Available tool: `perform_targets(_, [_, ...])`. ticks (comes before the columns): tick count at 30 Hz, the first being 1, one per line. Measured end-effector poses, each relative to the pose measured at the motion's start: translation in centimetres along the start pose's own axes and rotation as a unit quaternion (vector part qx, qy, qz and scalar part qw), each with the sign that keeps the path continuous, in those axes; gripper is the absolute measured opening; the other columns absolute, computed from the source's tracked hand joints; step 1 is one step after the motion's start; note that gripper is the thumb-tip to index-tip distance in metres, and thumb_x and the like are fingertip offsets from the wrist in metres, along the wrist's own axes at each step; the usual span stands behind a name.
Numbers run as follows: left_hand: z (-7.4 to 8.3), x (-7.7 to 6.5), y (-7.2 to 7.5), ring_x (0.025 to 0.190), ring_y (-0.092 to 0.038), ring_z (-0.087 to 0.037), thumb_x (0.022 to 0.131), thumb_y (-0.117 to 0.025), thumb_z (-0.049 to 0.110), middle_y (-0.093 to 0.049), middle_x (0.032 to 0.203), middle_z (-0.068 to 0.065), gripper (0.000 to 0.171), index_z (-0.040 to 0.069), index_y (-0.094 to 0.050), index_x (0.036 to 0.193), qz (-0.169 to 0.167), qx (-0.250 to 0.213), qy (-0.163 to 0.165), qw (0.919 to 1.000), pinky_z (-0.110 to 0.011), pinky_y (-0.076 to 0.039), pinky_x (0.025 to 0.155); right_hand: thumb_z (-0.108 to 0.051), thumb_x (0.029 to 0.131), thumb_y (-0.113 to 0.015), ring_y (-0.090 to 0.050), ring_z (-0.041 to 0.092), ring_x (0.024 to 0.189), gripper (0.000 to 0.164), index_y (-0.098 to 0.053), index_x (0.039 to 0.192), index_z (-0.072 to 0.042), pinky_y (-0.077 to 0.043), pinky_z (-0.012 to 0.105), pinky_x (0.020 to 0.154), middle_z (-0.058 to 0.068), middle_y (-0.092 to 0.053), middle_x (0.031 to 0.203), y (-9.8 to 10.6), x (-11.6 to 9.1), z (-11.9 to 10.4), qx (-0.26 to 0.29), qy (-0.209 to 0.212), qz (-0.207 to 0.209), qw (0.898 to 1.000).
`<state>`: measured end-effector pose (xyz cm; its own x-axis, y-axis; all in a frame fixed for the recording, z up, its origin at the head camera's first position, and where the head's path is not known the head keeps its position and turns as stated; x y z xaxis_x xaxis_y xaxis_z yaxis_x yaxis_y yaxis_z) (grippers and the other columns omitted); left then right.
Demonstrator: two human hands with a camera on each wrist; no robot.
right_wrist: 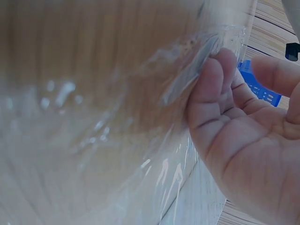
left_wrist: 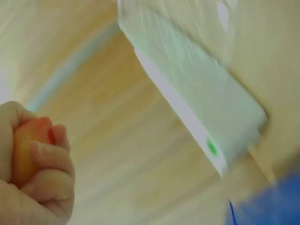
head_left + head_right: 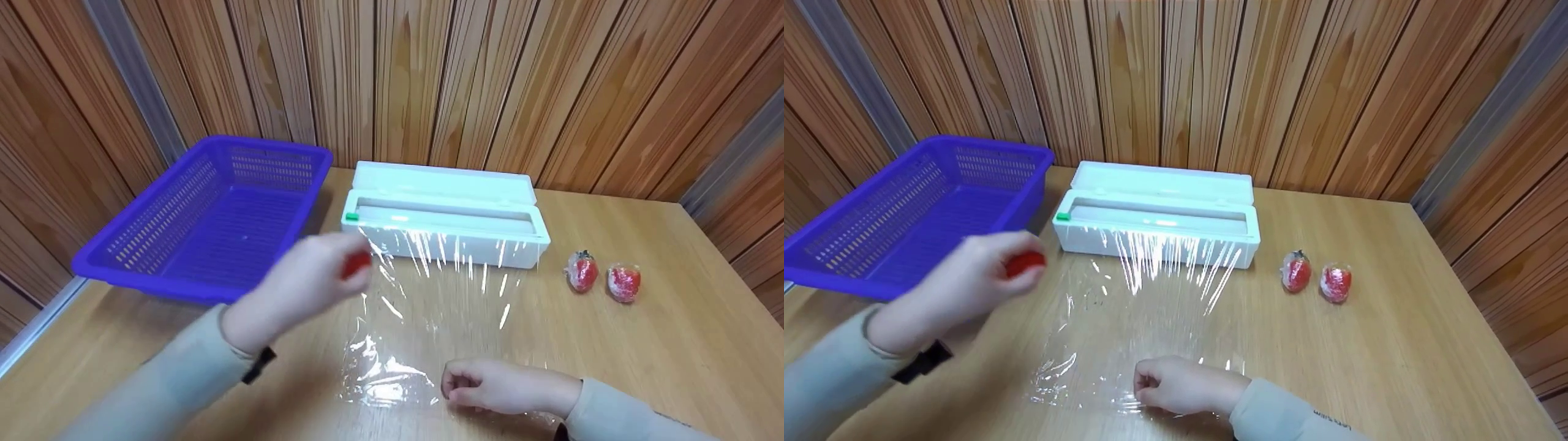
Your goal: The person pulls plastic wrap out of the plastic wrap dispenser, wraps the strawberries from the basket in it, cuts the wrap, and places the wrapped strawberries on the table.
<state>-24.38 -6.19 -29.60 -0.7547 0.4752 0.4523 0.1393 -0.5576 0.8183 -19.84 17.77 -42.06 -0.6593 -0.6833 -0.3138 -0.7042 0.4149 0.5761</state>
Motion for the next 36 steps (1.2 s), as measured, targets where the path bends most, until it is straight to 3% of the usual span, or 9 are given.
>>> perform_targets(3, [1.8,0.3,-2.3,0.058,-0.046,-0.003,0.082,-0.054,0.022,-0.052,0.069,0.008,0.008,0.014,-0.055,0.085,-0.062,0.013,-0.049,0.9968,-0.012,-0.041,0.051,-0.021,0.085,-0.053,-0.041,-0.003,0.055,0.008,-0.054,0.082,-0.014,-0.038,0.016,0.050,-0.010,-0.044,0.065,0.0,0.0,0.0,-0.016,0.013,0.004,1.000])
perform_targets(6, [2.9,0.7,-4.8,0.063,-0.049,-0.005,0.086,-0.049,0.029,-0.054,0.077,0.006,0.018,0.014,-0.054,0.094,-0.128,0.016,-0.070,0.9892,-0.013,-0.042,0.054,-0.020,0.085,-0.053,-0.042,-0.004,0.059,0.007,-0.055,0.082,-0.015,-0.038,0.015,0.054,-0.011,-0.046,0.066,0.1,-0.1,-0.1,-0.041,0.032,0.007,0.999])
perform_targets(12, [4.1,0.8,-9.8,0.074,-0.048,-0.006,0.092,-0.038,0.030,-0.051,0.087,0.003,0.026,0.009,-0.048,0.104,-0.237,-0.024,-0.070,0.9688,-0.014,-0.044,0.066,-0.023,0.085,-0.053,-0.043,-0.004,0.069,0.007,-0.054,0.084,-0.017,-0.038,0.014,0.064,-0.012,-0.048,0.073,-0.1,-0.2,-0.7,-0.104,0.048,0.001,0.993])
perform_targets(17, [4.9,0.9,-13.2,0.070,-0.044,-0.008,0.093,-0.034,0.027,-0.043,0.083,0.004,0.017,0.012,-0.041,0.097,-0.293,-0.015,-0.062,0.9540,-0.015,-0.042,0.059,-0.033,0.086,-0.051,-0.043,-0.001,0.078,0.017,-0.048,0.095,-0.020,-0.041,0.018,0.069,-0.011,-0.045,0.086,-0.6,-0.8,-1.2,-0.167,0.038,-0.030,0.985])
perform_targets(21, [5.2,0.8,-14.9,0.075,-0.043,-0.009,0.090,-0.040,0.027,-0.041,0.087,0.003,0.017,0.014,-0.038,0.102,-0.298,0.035,-0.079,0.9505,-0.019,-0.042,0.063,-0.038,0.087,-0.048,-0.046,0.006,0.096,0.038,-0.041,0.114,-0.012,-0.044,0.025,0.084,0.000,-0.045,0.112,-1.0,-1.2,-1.4,-0.223,0.047,-0.043,0.973])
perform_targets(24, [5.4,0.5,-15.8,0.082,-0.041,-0.010,0.090,-0.042,0.028,-0.041,0.091,0.002,0.020,0.014,-0.036,0.101,-0.279,0.079,-0.122,0.9492,-0.020,-0.040,0.071,-0.042,0.087,-0.045,-0.043,0.011,0.108,0.052,-0.033,0.126,-0.009,-0.042,0.031,0.095,0.007,-0.037,0.128,-1.3,-1.5,-1.3,-0.238,0.054,-0.042,0.969])
perform_targets(28, [5.4,-0.1,-16.5,0.088,-0.039,-0.011,0.088,-0.046,0.030,-0.041,0.097,0.001,0.022,0.014,-0.038,0.100,-0.263,0.116,-0.168,0.9430,-0.019,-0.038,0.077,-0.040,0.088,-0.045,-0.046,0.012,0.101,0.044,-0.038,0.117,-0.008,-0.044,0.028,0.089,0.003,-0.046,0.114,-1.9,-1.7,-1.3,-0.316,0.120,0.007,0.941])
perform_targets(31, [5.3,-0.2,-16.6,0.090,-0.039,-0.010,0.085,-0.051,0.029,-0.041,0.099,0.001,0.024,0.014,-0.041,0.102,-0.271,0.115,-0.167,0.9411,-0.018,-0.038,0.079,-0.037,0.089,-0.045,-0.046,0.011,0.092,0.034,-0.040,0.108,-0.008,-0.045,0.025,0.079,0.000,-0.047,0.102,-2.0,-1.8,-1.4,-0.353,0.144,0.032,0.924])
perform_targets(36, [5.2,0.0,-16.4,0.088,-0.040,-0.009,0.088,-0.047,0.028,-0.042,0.096,0.003,0.016,0.015,-0.045,0.098,-0.284,0.101,-0.156,0.9408,-0.018,-0.038,0.079,-0.039,0.087,-0.048,-0.045,0.008,0.088,0.034,-0.042,0.107,-0.012,-0.044,0.023,0.076,-0.004,-0.046,0.099,-1.7,-1.5,-1.2,-0.311,0.096,0.001,0.945])
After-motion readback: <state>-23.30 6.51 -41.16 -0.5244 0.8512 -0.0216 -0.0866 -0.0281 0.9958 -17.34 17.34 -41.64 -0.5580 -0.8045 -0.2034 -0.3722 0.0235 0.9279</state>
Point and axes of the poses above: each hand's wrist, its own x-axis towards the middle knuckle, its own y-axis out of the back of the hand, z = x × y, the point moved 3 cm from there along x, towards the middle knuckle
